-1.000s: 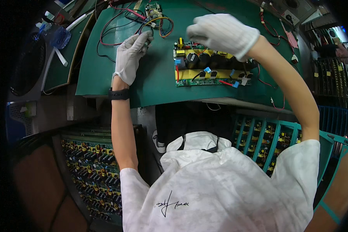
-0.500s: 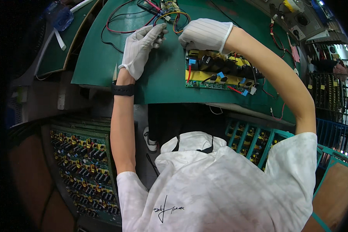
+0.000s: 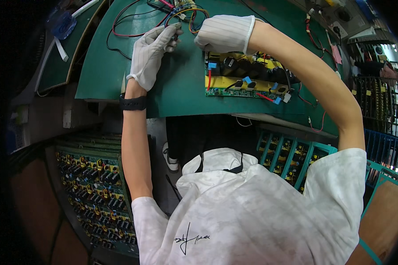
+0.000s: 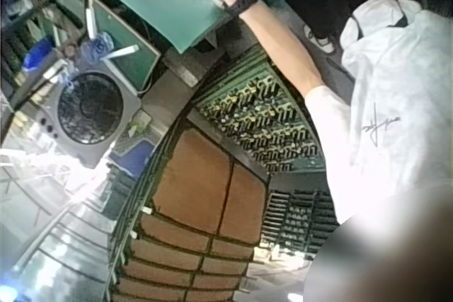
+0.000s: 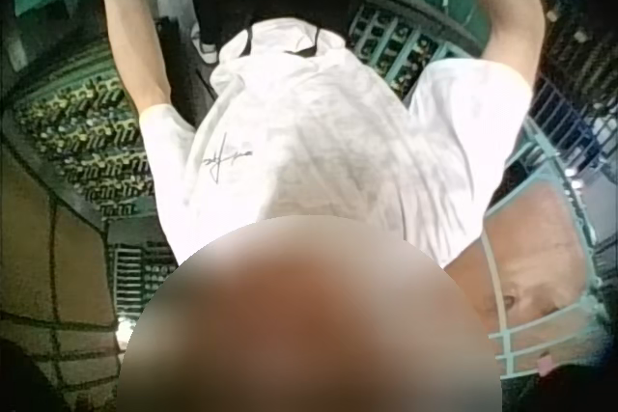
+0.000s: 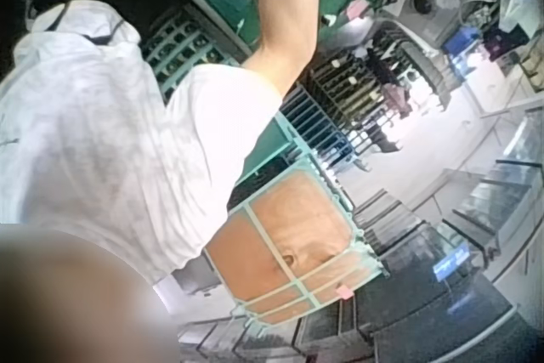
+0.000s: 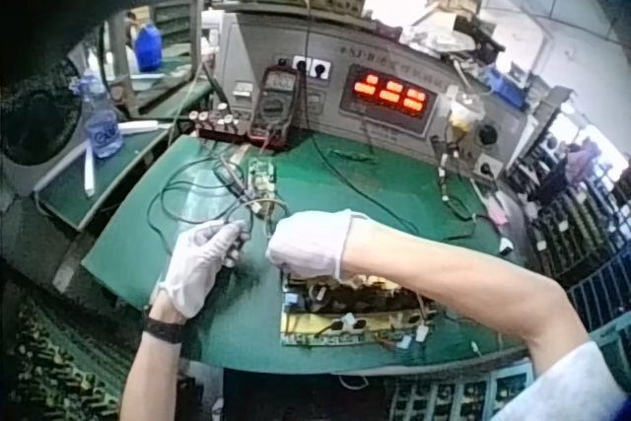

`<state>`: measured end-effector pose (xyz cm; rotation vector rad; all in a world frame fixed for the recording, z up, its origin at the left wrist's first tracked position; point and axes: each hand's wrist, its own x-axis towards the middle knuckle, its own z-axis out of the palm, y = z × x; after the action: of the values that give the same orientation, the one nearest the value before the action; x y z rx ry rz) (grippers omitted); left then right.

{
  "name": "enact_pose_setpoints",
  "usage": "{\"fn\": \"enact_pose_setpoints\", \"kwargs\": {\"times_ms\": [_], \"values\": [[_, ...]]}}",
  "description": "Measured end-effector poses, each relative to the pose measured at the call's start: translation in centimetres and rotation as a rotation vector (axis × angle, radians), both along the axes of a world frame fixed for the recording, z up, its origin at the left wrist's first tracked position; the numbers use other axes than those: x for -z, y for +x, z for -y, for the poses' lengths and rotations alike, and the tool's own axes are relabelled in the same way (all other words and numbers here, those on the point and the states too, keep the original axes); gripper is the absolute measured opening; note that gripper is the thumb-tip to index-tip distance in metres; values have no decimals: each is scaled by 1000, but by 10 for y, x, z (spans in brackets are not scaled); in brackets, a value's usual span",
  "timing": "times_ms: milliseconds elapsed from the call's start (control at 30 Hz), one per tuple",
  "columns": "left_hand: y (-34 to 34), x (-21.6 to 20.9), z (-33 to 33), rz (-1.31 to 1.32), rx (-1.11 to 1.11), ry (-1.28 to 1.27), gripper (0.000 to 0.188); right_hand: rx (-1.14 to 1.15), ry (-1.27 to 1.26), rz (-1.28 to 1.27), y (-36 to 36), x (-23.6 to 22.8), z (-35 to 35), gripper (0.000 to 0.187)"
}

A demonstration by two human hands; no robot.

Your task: The person performs testing and connection checks on an electronic circuit board assembly with multimeter probes and a testing device, connecting it to a power supply module at a factory station.

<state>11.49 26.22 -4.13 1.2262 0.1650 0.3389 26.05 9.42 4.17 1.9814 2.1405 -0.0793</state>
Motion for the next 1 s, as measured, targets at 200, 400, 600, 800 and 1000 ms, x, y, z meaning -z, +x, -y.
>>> {"fn": "enact_pose_setpoints", "kwargs": {"times_ms": [200,400,600,800,1000], "values": [[0,2,-1,29,30,3,34,48,-61,-76,-2,-8,-2,12],[0,3,-2,23,18,9,35,44,-44,-114,1,-6,-1,10],[0,2,-1,13,16,13,35,75,-49,-123,2,-8,0,10],[0,-2,2,-3,-7,17,35,111,-73,-94,3,-7,-1,10],[-3,-3,5,-36,-14,1,34,140,446,-190,8,-21,39,20]]}}
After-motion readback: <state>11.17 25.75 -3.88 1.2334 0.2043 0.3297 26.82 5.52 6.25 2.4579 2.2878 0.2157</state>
